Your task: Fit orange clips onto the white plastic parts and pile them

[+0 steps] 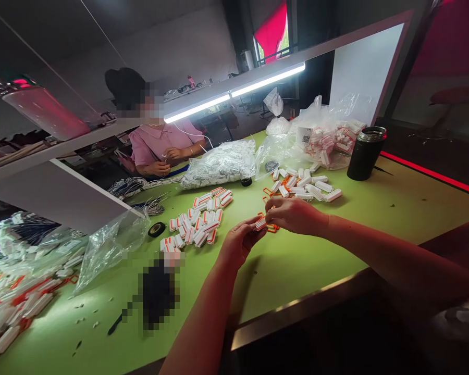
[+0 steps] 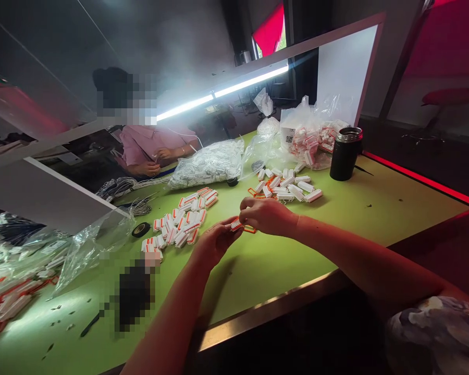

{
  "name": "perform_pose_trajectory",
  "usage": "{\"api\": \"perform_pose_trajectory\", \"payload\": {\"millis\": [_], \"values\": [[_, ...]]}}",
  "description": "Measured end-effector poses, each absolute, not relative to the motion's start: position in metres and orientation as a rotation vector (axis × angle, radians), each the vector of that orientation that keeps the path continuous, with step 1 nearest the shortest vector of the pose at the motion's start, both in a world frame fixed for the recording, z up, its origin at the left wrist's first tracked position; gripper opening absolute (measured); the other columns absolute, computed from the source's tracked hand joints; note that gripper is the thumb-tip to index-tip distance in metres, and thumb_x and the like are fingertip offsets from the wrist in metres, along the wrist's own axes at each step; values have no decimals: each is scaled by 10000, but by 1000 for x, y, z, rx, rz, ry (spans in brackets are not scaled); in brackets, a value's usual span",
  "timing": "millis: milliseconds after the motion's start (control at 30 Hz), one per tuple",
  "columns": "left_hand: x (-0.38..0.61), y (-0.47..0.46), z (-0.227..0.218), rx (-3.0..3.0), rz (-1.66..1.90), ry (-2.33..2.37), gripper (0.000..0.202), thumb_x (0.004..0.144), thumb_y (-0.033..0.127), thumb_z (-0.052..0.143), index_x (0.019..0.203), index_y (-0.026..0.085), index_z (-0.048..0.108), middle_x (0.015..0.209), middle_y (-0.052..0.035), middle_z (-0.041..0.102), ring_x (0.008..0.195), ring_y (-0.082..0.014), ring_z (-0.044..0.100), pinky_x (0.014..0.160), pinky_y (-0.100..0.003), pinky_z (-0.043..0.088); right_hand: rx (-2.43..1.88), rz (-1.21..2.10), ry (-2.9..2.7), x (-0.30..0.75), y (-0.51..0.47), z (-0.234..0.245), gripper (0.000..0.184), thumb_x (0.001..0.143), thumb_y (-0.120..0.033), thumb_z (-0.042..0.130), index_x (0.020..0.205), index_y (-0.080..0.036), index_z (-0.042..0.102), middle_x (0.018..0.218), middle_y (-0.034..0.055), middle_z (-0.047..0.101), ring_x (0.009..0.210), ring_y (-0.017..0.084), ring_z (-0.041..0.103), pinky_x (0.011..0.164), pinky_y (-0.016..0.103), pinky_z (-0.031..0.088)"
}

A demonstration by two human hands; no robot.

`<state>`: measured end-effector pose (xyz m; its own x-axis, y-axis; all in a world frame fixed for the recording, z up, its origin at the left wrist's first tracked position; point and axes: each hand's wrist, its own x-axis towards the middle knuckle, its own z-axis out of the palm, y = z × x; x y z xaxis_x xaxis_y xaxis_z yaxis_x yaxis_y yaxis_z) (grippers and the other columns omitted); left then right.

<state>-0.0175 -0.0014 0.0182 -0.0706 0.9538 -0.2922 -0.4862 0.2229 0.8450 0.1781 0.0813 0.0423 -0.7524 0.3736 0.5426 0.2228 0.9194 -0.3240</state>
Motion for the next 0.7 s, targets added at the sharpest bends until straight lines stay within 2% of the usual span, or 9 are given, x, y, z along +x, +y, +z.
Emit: {"api": "perform_pose_trajectory", "payload": {"millis": [233,467,700], "values": [[-16,-1,20,568,1305,1040,343,640,102,660,970,56,741,926,-130,767,839,-202,726,1003,-382,514,-439,312,-2420,179,82,42,212,942,-201,538,873,-219,737,991,42,665,765,114,616,702,223,444],[-16,-2,20,575,1386,1031,323,597,95,677,911,84,755,878,-107,774,852,-206,726,1021,-410,504,-411,421,-2357,176,83,40,158,941,-257,563,896,-194,701,947,61,651,813,146,621,765,262,472],[-16,-1,15,594,1415,985,355,586,78,700,937,98,749,939,-113,774,946,-242,722,1058,-432,461,-626,567,-2220,169,81,32,50,886,-224,590,879,-176,600,817,20,619,599,104,541,590,226,432]]}}
